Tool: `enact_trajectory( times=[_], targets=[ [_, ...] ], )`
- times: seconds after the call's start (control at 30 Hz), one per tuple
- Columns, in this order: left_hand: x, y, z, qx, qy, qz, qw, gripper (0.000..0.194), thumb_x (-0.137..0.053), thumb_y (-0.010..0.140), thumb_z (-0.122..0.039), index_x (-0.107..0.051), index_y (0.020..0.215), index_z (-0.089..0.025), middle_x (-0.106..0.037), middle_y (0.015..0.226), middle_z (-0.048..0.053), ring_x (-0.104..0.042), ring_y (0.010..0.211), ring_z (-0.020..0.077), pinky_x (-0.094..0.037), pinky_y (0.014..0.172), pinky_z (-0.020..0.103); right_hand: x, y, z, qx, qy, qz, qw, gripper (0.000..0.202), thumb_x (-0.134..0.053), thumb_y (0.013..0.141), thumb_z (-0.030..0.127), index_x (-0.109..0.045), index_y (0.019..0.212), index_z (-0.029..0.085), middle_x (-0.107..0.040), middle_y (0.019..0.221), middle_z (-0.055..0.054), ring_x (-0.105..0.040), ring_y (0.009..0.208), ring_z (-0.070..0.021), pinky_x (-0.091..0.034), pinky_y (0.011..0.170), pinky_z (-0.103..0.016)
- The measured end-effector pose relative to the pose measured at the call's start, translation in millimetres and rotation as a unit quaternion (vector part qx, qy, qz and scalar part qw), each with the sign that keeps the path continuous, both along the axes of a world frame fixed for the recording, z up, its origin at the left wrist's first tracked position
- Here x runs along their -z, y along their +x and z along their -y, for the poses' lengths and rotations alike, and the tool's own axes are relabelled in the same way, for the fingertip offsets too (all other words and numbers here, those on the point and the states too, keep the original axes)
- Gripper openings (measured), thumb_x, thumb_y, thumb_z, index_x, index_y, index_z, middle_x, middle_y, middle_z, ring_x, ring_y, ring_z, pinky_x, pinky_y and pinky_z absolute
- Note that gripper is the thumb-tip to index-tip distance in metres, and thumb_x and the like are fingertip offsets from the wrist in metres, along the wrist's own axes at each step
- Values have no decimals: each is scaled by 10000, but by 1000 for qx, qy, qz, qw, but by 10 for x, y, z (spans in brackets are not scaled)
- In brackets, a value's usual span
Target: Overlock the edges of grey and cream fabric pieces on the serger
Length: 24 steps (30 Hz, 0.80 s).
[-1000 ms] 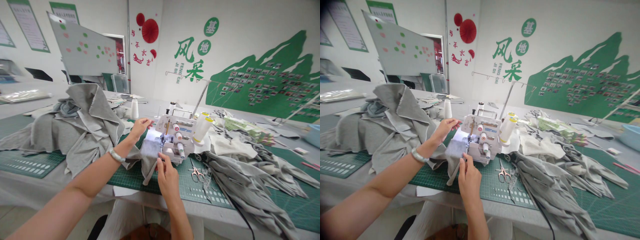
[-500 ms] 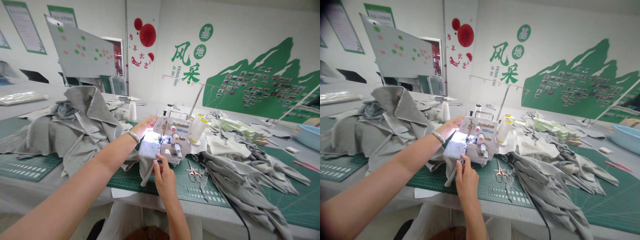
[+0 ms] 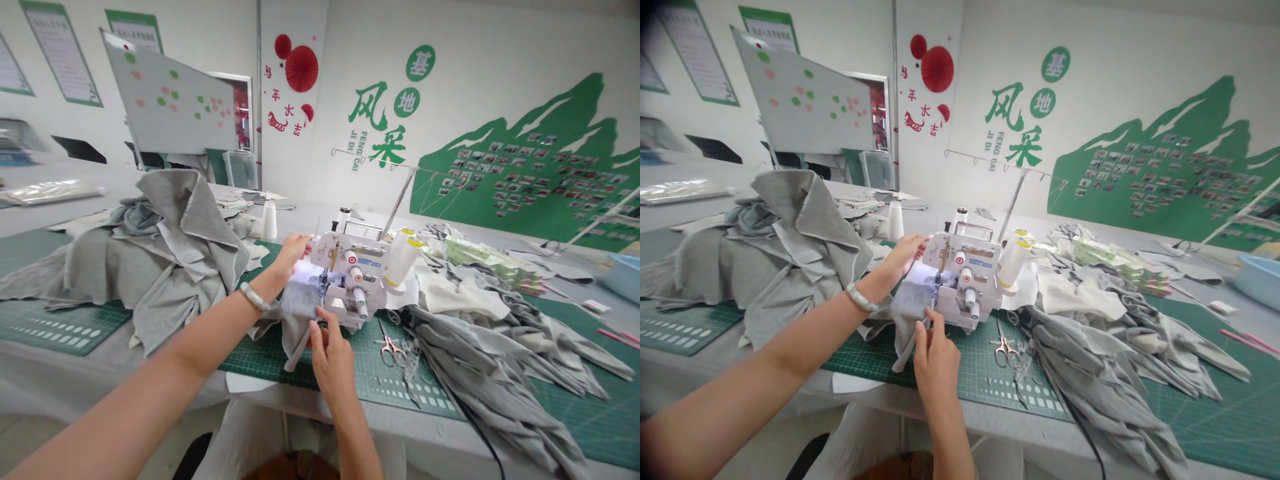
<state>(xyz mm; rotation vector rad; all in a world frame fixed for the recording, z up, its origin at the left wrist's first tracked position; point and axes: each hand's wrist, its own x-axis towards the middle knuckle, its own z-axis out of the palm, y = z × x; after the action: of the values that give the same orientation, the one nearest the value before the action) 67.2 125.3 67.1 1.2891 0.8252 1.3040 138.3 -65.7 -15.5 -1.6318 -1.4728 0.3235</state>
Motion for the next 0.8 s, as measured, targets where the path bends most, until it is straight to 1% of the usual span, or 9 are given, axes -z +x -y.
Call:
enact_trajectory(
  times=[0.07,0.1,0.13,0.17,0.23,0.3,0.37,0.43,0.8],
  targets=[
    [93,-151,219,-60,24,-6,998,82,-572,782,-224,-553,721,-172,-546,616,-23,-506,580,107,-389,605,233,11,-7,-3,2,6,5,1000,373,-366,977,410,-540,1232,199,-712,699,-5,-676,591,-186,-415,554,-233],
    [149,-229,360,-75,40,-12,996,57,-570,776,-216,-558,738,-176,-555,634,-25,-516,607,111,-397,627,234,15,-11,-4,3,8,7,1000,368,-372,976,405,-538,1230,198,-716,709,-6,-676,588,-183,-413,547,-232],
    [207,-300,506,-74,63,-31,995,45,-582,765,-211,-575,739,-175,-575,650,-20,-533,636,122,-412,653,243,19,-16,-5,3,9,10,1000,362,-380,973,402,-536,1228,198,-719,719,-6,-675,588,-181,-410,542,-230],
    [262,-361,646,-55,129,-107,984,65,-565,785,-218,-592,746,-174,-611,702,-4,-558,684,136,-430,688,259,21,-21,-5,4,11,11,1000,357,-392,968,399,-533,1226,197,-721,727,-6,-675,591,-179,-410,540,-229],
    [356,-444,870,-6,229,-237,944,93,-549,809,-202,-639,813,-179,-676,843,25,-598,800,166,-449,774,301,23,-30,-7,2,15,5,1000,353,-422,956,395,-520,1227,193,-723,745,-6,-680,613,-178,-419,550,-229],
    [423,-480,993,27,303,-327,895,138,-538,837,-188,-664,893,-190,-699,985,44,-611,934,197,-440,868,354,22,-38,-11,-2,18,-9,1000,351,-456,941,386,-509,1227,188,-725,770,-11,-690,655,-180,-442,584,-234],
    [470,-492,1029,29,341,-369,864,162,-531,862,-190,-671,943,-201,-697,1071,51,-601,1027,218,-420,921,397,22,-45,-17,-4,23,-23,999,343,-481,930,375,-509,1213,184,-724,783,-15,-694,682,-180,-465,620,-241],
    [501,-499,1022,21,354,-383,853,170,-528,880,-202,-677,963,-211,-691,1111,52,-598,1064,223,-417,929,408,23,-48,-25,-3,29,-31,999,323,-490,924,373,-523,1185,185,-722,782,-17,-691,678,-176,-479,632,-244],
    [513,-536,1002,30,353,-378,855,191,-531,894,-202,-687,1004,-213,-689,1138,55,-596,1080,217,-418,931,399,42,-65,-42,-11,29,-53,998,299,-471,929,367,-499,1171,195,-701,761,-4,-676,641,-171,-474,605,-243]
  ],
)
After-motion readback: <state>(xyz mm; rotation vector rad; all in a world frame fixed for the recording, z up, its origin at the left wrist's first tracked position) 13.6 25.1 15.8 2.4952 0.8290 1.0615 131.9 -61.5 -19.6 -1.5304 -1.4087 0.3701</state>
